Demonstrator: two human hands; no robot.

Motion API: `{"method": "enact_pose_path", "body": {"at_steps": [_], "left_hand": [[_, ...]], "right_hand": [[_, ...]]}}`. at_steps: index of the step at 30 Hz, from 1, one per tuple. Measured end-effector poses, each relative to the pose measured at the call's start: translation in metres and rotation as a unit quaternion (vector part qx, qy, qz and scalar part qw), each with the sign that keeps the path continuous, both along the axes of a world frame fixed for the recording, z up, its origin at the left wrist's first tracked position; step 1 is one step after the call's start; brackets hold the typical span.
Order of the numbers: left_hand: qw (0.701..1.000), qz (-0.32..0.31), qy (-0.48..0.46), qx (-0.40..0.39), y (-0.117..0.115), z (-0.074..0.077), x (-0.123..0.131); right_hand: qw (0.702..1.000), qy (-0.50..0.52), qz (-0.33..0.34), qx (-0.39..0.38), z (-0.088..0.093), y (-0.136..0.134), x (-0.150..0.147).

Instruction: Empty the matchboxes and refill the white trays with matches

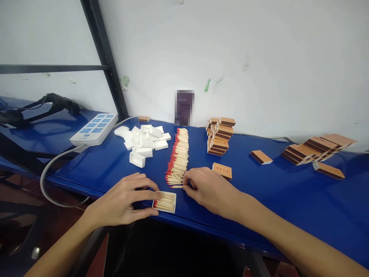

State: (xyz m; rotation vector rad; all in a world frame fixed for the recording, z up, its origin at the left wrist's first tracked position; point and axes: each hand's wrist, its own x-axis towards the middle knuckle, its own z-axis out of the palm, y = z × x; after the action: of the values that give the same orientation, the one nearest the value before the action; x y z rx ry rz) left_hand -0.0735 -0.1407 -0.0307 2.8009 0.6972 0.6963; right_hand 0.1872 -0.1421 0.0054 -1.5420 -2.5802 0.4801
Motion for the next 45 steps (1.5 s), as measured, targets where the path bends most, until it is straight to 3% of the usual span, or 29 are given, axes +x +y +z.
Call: {"method": "enact_pose_path", "body": {"at_steps": [8, 14, 21, 25, 30, 41, 45], "left_hand": [[1.0, 0.018, 0.002, -0.016, -0.002, 0.002, 0.0], [0.999, 0.037, 0.009, -0.028, -0.003, 0.003, 0.001], [1.0, -0.001, 0.02, -0.009, -0.002, 0.003, -0.001], [1.0, -0.004, 0.015, -0.003, 0.0, 0.002, -0.001], [1.0, -0.01, 0.012, -0.012, 0.0, 0.001, 0.0], [1.0, -0.002, 0.001, -0.014, -0.001, 0.0, 0.0], [1.0, 0.006, 0.004, -0.019, -0.002, 0.001, 0.001]], "right_hand": [[0.999, -0.027, 0.012, -0.031, 0.012, -0.014, 0.002], [0.999, 0.011, 0.042, -0.028, 0.021, -0.022, -0.011], [0.998, 0.032, 0.038, -0.039, 0.015, -0.021, -0.03], [0.997, 0.045, 0.044, -0.033, 0.015, -0.014, -0.025], [0.998, 0.011, 0.044, 0.044, 0.008, 0.001, -0.02], [0.998, -0.042, 0.029, 0.049, 0.002, 0.007, -0.024], [0.997, -0.039, 0.052, 0.051, 0.004, 0.009, -0.023]]}}
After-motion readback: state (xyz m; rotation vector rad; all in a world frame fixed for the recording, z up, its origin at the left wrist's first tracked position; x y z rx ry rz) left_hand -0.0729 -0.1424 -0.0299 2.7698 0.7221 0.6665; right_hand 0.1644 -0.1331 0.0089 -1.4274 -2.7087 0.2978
